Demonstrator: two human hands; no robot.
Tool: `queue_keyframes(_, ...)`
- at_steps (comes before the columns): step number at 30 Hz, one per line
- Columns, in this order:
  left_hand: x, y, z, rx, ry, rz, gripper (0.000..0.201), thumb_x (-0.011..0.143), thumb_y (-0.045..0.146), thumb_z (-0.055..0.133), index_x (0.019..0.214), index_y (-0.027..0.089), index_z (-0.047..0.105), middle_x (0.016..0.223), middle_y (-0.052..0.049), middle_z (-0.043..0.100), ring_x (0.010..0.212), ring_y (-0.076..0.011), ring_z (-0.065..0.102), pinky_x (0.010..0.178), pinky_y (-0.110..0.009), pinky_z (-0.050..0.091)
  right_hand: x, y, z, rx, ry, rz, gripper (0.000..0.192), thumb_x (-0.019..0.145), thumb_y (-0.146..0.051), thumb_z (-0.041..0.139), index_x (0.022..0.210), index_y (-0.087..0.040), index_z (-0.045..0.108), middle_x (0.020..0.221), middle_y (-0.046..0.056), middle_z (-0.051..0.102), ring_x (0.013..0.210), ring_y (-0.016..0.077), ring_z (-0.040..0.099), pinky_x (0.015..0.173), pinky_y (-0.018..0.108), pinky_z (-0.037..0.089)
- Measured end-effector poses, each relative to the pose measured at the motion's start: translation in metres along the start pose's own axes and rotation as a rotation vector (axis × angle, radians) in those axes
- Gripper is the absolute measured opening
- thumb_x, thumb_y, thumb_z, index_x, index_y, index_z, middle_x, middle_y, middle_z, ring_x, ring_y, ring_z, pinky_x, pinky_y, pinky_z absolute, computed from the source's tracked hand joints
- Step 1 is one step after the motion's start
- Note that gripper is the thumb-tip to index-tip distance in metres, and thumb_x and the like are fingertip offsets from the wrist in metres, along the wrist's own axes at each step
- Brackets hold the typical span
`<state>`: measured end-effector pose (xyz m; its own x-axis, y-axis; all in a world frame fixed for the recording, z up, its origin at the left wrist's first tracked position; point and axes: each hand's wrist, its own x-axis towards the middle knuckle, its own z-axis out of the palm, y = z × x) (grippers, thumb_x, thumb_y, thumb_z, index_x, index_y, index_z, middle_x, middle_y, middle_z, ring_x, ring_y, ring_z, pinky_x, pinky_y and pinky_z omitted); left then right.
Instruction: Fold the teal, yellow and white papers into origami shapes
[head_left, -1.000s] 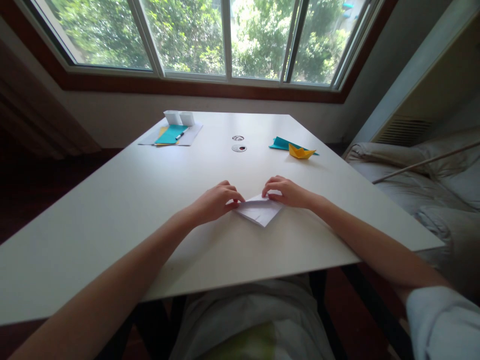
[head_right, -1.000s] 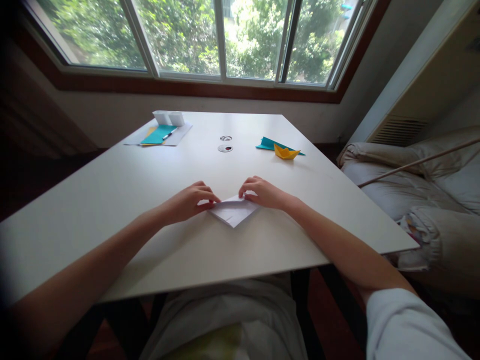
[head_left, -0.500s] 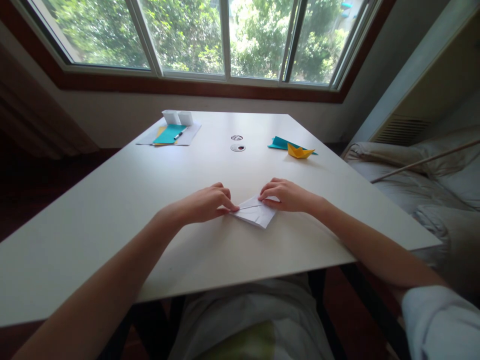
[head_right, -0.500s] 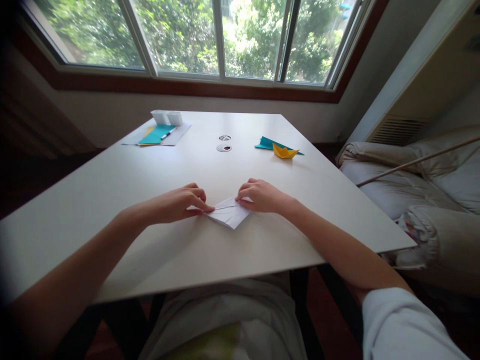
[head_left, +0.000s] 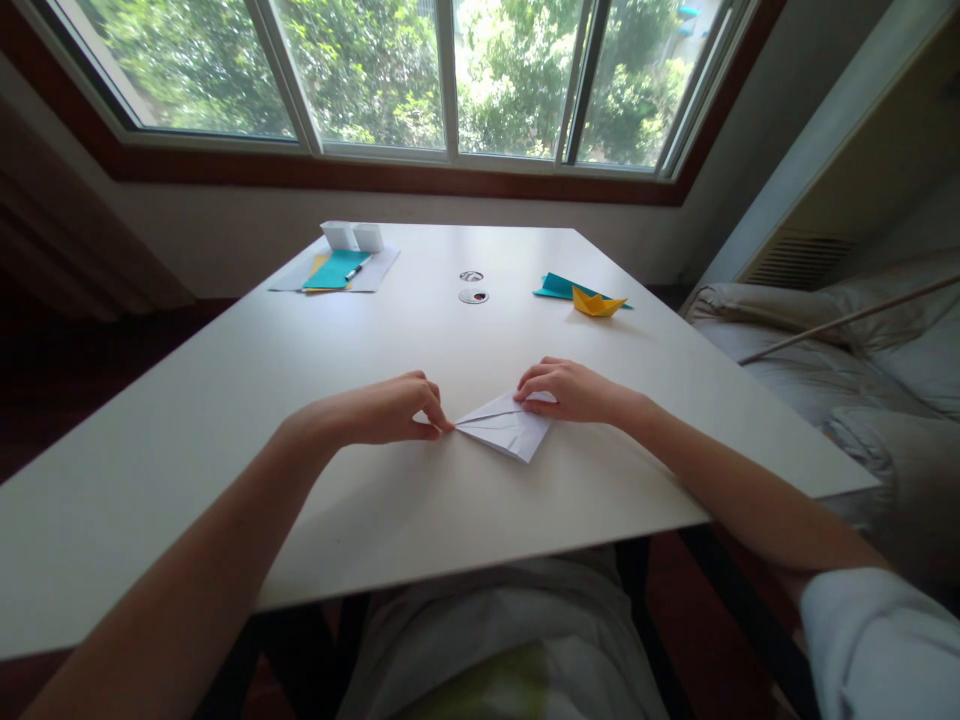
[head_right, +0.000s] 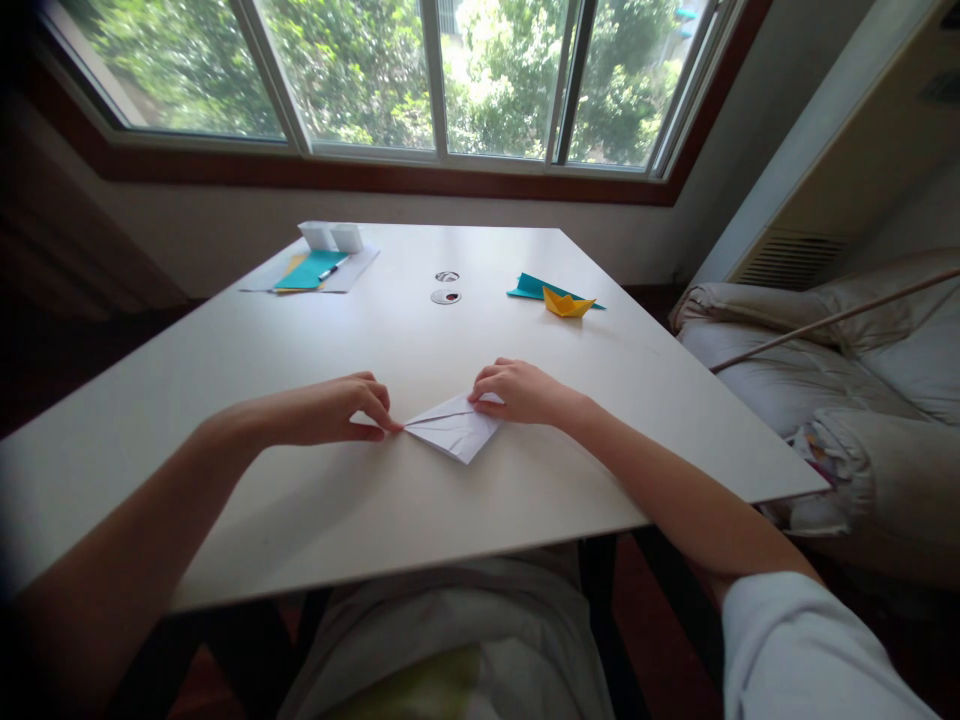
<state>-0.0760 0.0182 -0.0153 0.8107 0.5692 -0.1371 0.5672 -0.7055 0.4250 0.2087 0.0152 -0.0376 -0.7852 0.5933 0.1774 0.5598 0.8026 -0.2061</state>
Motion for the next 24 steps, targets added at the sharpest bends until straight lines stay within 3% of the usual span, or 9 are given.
queue_keyframes(5,0.0,0.0,-0.005,0.022,0.012,-0.022,0.02,0.08,0.035,0.056,0.086,0.026,0.073,0.084,-0.002,0.067,0.082,-0.0161,0.058,0.072,-0.022,0.043,-0.001,0.0,0.001,-0.001,-0.008,0.022,0.019,0.085,-0.024,0.052,0.094,-0.02,0.068,0.099,0.006,0.066,0.089,0.0181,0.058,0.079,0.031,0.045)
queue_keyframes(11,0.013,-0.001,0.008,0.066,0.296,0.021,0.027,0.086,0.028,0.045,0.099,0.022,0.069,0.09,-0.006,0.065,0.078,-0.0155,0.058,0.069,-0.024,0.044,-0.001,0.003,0.002,0.035,-0.003,0.014,0.019,0.084,-0.022,0.052,0.096,-0.02,0.067,0.099,0.007,0.065,0.089,0.0186,0.057,0.079,0.031,0.045)
queue_keyframes(17,0.03,0.001,0.031,0.062,0.266,0.123,0.029,0.086,0.019,0.046,0.102,0.027,0.069,0.094,-0.006,0.059,0.083,-0.0153,0.055,0.073,-0.025,0.043,0.0,0.003,0.001,-0.008,-0.016,-0.009,0.02,0.085,-0.02,0.049,0.098,-0.021,0.065,0.099,0.006,0.065,0.088,0.0182,0.056,0.079,0.031,0.044)
queue_keyframes(24,0.031,-0.004,0.035,0.082,0.267,0.167,0.024,0.087,0.029,0.05,0.101,0.03,0.069,0.096,-0.006,0.058,0.088,-0.0166,0.052,0.078,-0.027,0.042,0.003,-0.007,0.006,-0.174,-0.009,-0.046,0.03,0.088,-0.019,0.043,0.111,-0.024,0.062,0.103,0.009,0.062,0.088,0.0198,0.054,0.079,0.034,0.042)
